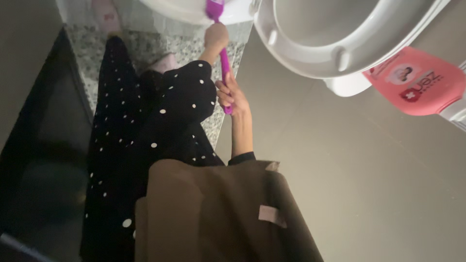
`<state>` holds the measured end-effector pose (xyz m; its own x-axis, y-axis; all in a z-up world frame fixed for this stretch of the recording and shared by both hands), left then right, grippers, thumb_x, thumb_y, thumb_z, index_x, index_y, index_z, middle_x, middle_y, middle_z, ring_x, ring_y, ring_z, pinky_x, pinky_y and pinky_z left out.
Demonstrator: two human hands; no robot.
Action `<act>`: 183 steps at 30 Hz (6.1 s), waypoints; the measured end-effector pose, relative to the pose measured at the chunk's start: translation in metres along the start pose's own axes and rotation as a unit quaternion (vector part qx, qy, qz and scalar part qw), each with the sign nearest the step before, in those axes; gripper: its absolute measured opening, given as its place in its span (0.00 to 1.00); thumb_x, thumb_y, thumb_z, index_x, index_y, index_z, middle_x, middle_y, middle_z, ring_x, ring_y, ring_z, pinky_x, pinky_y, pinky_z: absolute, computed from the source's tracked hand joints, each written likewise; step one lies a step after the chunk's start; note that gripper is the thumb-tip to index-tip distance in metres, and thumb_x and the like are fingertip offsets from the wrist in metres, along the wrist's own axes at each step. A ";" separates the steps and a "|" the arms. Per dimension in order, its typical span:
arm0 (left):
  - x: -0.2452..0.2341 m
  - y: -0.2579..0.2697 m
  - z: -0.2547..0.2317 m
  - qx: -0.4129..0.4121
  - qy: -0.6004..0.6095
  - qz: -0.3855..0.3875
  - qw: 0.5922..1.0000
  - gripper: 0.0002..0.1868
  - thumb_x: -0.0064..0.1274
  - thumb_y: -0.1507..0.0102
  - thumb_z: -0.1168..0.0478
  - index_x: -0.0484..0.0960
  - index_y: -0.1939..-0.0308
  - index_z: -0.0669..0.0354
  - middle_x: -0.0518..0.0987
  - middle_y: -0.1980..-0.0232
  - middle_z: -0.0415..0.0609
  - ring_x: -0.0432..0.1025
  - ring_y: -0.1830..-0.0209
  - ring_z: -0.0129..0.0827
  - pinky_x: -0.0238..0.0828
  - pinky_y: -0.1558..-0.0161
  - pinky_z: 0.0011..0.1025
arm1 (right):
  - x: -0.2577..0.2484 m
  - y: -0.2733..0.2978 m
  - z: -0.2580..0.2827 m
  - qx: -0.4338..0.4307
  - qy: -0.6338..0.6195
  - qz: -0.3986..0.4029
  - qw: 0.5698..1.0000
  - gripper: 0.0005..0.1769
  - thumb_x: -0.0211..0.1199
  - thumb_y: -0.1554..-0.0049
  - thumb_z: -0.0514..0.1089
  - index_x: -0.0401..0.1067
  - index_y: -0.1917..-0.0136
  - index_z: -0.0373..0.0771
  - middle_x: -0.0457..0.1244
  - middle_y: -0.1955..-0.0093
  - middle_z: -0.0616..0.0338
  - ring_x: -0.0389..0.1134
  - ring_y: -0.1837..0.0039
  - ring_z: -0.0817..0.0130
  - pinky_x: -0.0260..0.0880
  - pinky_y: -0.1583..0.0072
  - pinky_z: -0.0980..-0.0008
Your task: The person scrubs the interior of a toilet bowl using a brush and then rinses the area with a handheld bidet sprayer.
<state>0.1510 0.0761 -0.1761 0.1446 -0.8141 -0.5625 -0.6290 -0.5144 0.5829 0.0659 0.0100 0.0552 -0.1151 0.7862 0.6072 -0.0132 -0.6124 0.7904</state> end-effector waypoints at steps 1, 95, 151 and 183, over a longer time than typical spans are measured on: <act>-0.016 -0.005 -0.006 0.058 -0.042 -0.032 0.997 0.09 0.48 0.46 0.64 0.81 0.69 0.65 0.79 0.68 0.57 0.76 0.68 0.46 0.73 0.68 0.39 | 0.006 -0.008 0.008 -0.003 0.004 0.001 1.000 0.27 0.48 0.38 0.49 0.46 0.28 0.61 0.49 0.69 0.66 0.45 0.76 0.83 0.41 0.76 0.85; 0.062 0.166 0.029 -0.195 0.235 0.071 0.949 0.24 0.34 0.36 0.48 0.78 0.65 0.66 0.77 0.67 0.66 0.73 0.63 0.59 0.69 0.60 0.48 | -0.023 0.084 -0.079 -0.074 0.303 -0.201 0.929 0.30 0.42 0.38 0.52 0.41 0.24 0.58 0.44 0.78 0.69 0.44 0.80 0.79 0.46 0.77 0.79; -0.072 0.146 0.254 -0.195 0.182 -0.125 0.956 0.16 0.41 0.39 0.51 0.75 0.59 0.60 0.77 0.61 0.61 0.71 0.61 0.56 0.65 0.61 0.47 | -0.050 0.064 0.023 -0.143 0.501 -0.407 0.750 0.26 0.48 0.44 0.58 0.59 0.33 0.58 0.49 0.77 0.69 0.49 0.79 0.81 0.50 0.77 0.76; -0.141 0.184 0.328 -0.225 0.191 -0.097 0.950 0.19 0.38 0.34 0.49 0.72 0.57 0.63 0.77 0.63 0.63 0.69 0.61 0.61 0.62 0.58 0.51 | -0.018 0.007 0.092 -0.211 0.717 -0.463 0.477 0.25 0.41 0.41 0.59 0.55 0.30 0.61 0.65 0.64 0.44 0.68 0.67 0.50 0.62 0.63 0.55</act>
<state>-0.2356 0.1848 -0.1816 0.5461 -0.6858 -0.4810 -0.1840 -0.6584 0.7299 0.1588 -0.0005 0.0572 -0.4220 0.0561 -0.9048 -0.8818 -0.2573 0.3953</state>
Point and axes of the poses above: each hand's wrist, its own y-axis away from the middle knuckle, its own x-axis out of the palm, z = x × y, the point moved 9 cm from there along -y, towards the middle knuckle
